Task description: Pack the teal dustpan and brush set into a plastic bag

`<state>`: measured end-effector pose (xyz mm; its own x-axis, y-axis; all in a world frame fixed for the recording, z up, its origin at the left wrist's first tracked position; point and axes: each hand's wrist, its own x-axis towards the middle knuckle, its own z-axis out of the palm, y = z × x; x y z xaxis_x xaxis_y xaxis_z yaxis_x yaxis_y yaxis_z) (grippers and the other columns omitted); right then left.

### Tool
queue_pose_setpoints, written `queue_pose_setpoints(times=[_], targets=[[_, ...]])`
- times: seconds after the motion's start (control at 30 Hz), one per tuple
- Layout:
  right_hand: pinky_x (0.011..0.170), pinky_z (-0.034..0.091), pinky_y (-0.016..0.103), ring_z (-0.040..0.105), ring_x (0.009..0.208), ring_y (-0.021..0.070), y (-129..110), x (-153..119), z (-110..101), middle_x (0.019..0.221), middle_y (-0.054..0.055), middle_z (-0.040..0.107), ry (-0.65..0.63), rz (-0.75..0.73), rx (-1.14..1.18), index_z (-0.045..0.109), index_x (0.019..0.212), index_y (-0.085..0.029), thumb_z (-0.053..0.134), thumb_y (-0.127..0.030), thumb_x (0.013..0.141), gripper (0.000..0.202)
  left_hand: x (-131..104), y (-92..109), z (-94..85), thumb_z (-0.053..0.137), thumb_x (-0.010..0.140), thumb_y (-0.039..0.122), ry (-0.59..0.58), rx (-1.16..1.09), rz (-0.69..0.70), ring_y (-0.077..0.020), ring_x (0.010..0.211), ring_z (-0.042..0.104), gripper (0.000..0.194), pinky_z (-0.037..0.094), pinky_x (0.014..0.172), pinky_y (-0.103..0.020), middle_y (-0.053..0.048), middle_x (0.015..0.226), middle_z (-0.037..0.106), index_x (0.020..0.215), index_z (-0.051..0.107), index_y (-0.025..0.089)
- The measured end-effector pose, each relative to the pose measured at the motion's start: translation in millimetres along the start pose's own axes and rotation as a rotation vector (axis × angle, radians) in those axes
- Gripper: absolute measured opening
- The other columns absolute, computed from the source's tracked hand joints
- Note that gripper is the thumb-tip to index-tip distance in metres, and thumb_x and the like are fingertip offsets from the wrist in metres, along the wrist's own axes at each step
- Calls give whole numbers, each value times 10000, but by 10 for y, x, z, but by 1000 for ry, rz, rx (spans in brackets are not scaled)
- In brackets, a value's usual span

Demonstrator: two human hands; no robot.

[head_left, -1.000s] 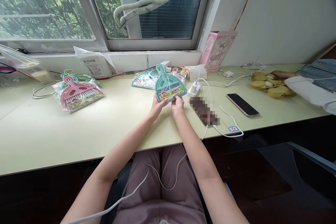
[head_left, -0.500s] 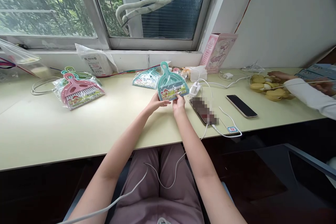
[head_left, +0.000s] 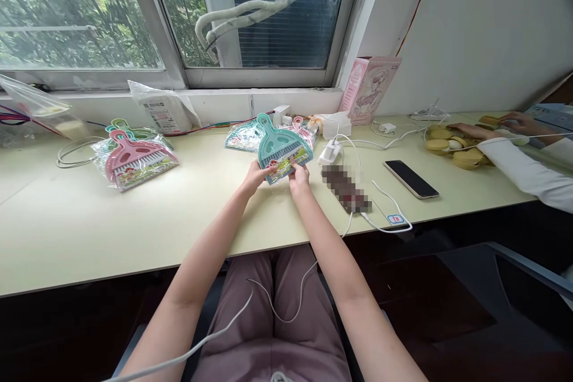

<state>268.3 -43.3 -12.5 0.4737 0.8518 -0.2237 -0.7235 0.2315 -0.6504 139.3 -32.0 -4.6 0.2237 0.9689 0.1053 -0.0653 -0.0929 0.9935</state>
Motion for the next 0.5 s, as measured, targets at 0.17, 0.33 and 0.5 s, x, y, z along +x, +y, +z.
queue_pose_setpoints(times=[0.17,0.33,0.5], targets=[[768,564,217,677,737,89,8,36,4,843,-14,725,-130,35,1,638,1061,-171,689,-121,790,280,21,29,-24,839,534,369,45,-7,82,-232,770,642,387,500,695,-325,-42,755,692,807,671,152],[794,576,269,690,787,107,13,52,55,885,21,732,-161,36,5,620,1060,-168,628,-251,876,202,54,20,-80,826,546,374,82,11,136,-228,769,639,378,501,698,-326,-46,790,701,811,674,150],[705,598,287,699,736,145,-78,82,25,743,41,716,-88,39,-120,628,895,-128,652,-348,864,223,55,60,-136,832,540,360,42,-8,119,-240,783,650,385,508,715,-336,-53,783,708,829,696,144]])
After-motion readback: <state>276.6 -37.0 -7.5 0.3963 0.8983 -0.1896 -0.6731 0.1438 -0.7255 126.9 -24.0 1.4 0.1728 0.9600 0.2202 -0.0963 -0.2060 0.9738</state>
